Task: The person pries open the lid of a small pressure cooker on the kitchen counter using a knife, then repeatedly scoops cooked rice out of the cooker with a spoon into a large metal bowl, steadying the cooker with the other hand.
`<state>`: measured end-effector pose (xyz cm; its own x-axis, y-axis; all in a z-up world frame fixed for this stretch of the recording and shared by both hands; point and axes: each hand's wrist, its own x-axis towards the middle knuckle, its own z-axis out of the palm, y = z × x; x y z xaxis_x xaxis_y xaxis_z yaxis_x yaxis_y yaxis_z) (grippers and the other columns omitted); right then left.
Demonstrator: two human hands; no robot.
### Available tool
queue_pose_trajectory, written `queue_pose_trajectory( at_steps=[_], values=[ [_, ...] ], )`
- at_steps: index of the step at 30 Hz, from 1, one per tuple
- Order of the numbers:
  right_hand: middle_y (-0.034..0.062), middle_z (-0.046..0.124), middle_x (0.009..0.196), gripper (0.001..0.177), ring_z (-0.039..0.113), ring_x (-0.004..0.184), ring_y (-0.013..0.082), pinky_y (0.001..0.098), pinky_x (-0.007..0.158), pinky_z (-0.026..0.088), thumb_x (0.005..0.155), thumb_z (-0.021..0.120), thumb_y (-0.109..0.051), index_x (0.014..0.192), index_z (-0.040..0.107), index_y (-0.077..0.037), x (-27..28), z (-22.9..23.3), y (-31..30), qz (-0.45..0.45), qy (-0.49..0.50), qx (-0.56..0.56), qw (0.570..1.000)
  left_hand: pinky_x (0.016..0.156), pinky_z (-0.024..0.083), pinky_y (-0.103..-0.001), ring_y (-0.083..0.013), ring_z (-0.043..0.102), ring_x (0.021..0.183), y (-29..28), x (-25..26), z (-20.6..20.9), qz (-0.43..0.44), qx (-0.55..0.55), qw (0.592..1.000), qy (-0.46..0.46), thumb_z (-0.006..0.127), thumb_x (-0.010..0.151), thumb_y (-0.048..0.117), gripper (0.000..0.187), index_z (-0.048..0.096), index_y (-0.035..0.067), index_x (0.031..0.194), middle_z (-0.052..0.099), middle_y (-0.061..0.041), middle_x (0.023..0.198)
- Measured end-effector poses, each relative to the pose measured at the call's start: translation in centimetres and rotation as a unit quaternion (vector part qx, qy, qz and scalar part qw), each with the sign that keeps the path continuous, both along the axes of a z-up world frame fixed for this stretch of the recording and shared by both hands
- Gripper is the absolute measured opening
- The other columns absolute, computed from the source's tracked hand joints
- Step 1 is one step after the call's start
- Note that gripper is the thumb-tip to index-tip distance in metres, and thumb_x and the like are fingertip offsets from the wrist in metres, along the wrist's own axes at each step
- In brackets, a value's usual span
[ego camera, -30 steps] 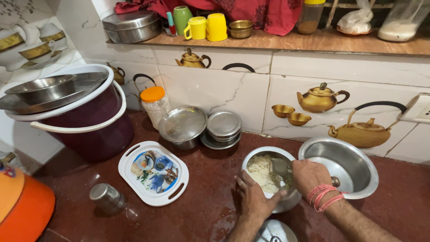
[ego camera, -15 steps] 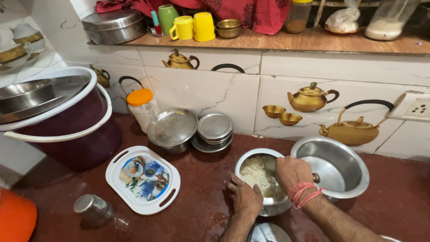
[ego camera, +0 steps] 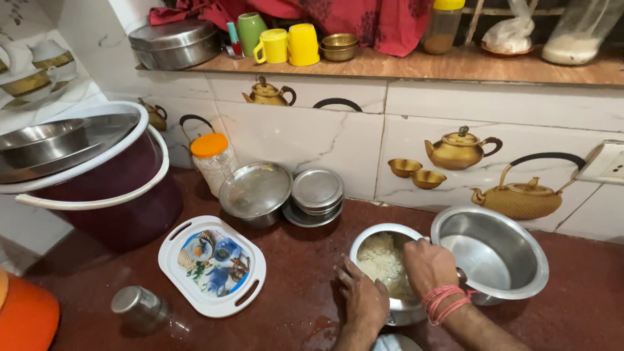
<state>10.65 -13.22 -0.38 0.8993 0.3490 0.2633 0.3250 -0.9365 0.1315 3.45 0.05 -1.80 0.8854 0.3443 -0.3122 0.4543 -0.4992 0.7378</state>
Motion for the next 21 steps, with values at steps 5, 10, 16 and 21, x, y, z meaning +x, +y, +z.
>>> queue_pose_trajectory(
  at_steps=[5,10,16,21],
  values=[
    [0.0157,0.073,0.085,0.01,0.075,0.07,0.0331,0.0449,0.06,0.06,0.076,0.068,-0.009,0.084,0.073,-0.009,-0.1,-0.7,-0.4,0.08,0.05,0.043,0.995,0.124,0.031,-0.054,-0.0581,0.015,0.149,0.0,0.0,0.1,0.029,-0.024,0.999,0.003,0.064,0.099,0.022,0.099,-0.013,-0.003,0.156,-0.008,-0.039,0.161],
    [0.0154,0.075,0.082,0.009,0.076,0.075,0.0335,0.0441,0.068,0.061,0.078,0.068,-0.015,0.076,0.076,-0.011,-1.2,1.8,-1.9,0.003,0.042,0.032,0.999,0.121,0.039,-0.051,-0.0562,0.016,0.151,-0.7,-0.5,1.6,0.024,-0.043,0.997,0.051,0.063,0.098,0.023,0.102,-0.017,0.001,0.158,-0.011,-0.036,0.165],
    [0.0173,0.076,0.085,0.013,0.077,0.082,0.0324,0.0435,0.075,0.062,0.085,0.064,-0.015,0.082,0.076,-0.011,-0.7,3.5,-0.5,-0.07,0.103,0.015,0.992,0.122,0.035,-0.052,-0.0568,0.023,0.147,-0.3,-0.7,1.7,0.021,-0.014,1.0,-0.003,0.067,0.097,0.025,0.102,-0.011,0.0,0.157,0.0,-0.038,0.161],
    [0.0188,0.076,0.09,0.015,0.076,0.089,0.035,0.0453,0.081,0.061,0.084,0.066,-0.018,0.093,0.074,-0.008,-1.0,4.0,-0.7,-0.089,0.159,0.032,0.983,0.121,0.037,-0.051,-0.0564,0.024,0.147,0.2,-0.5,1.2,0.014,-0.036,0.999,0.012,0.066,0.098,0.026,0.101,-0.012,0.0,0.158,0.0,-0.04,0.16]
  ],
)
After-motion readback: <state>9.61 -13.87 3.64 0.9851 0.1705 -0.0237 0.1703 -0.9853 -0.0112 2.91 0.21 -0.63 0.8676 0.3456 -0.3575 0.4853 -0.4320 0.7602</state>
